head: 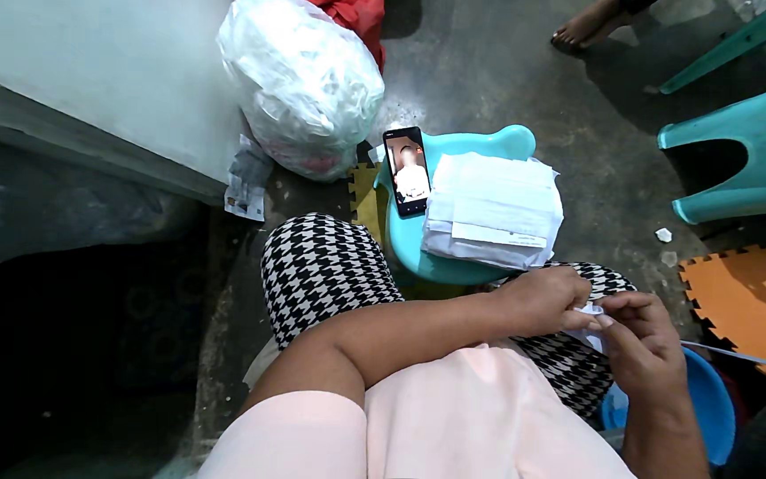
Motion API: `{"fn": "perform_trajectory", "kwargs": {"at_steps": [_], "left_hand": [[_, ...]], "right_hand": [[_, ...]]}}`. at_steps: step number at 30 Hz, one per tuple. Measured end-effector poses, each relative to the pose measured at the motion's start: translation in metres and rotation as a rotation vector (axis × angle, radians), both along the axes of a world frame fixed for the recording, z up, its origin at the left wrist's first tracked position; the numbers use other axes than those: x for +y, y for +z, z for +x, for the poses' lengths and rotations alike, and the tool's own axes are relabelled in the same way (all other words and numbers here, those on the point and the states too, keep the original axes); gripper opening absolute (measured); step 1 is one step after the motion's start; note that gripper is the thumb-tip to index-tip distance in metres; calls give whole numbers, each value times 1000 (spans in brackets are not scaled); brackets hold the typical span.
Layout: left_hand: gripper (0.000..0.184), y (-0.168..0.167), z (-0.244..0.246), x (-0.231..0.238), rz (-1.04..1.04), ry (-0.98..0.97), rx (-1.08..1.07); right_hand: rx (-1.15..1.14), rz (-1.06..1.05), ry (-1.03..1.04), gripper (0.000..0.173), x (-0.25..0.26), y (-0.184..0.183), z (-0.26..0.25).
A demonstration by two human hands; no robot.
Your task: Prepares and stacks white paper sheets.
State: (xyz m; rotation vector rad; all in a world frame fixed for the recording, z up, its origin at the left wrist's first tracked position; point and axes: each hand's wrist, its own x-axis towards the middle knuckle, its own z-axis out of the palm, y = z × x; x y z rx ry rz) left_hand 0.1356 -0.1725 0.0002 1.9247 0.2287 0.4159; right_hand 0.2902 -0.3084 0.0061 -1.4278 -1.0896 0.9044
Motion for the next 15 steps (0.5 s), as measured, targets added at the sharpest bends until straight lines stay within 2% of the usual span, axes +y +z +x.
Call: {"fn": "perform_trajectory", "kwargs": {"at_steps": [4, 8, 15], "left_hand": [[16, 7, 0, 0, -118, 5, 14], [23, 14, -1, 1, -187, -15, 94], [24, 6, 2, 2, -108, -27, 94]], "right_hand": [[36, 13, 4, 25, 0, -2, 1], [19, 5, -16, 28, 0, 0, 1], [-84, 0, -36, 31, -1, 1, 0]]}}
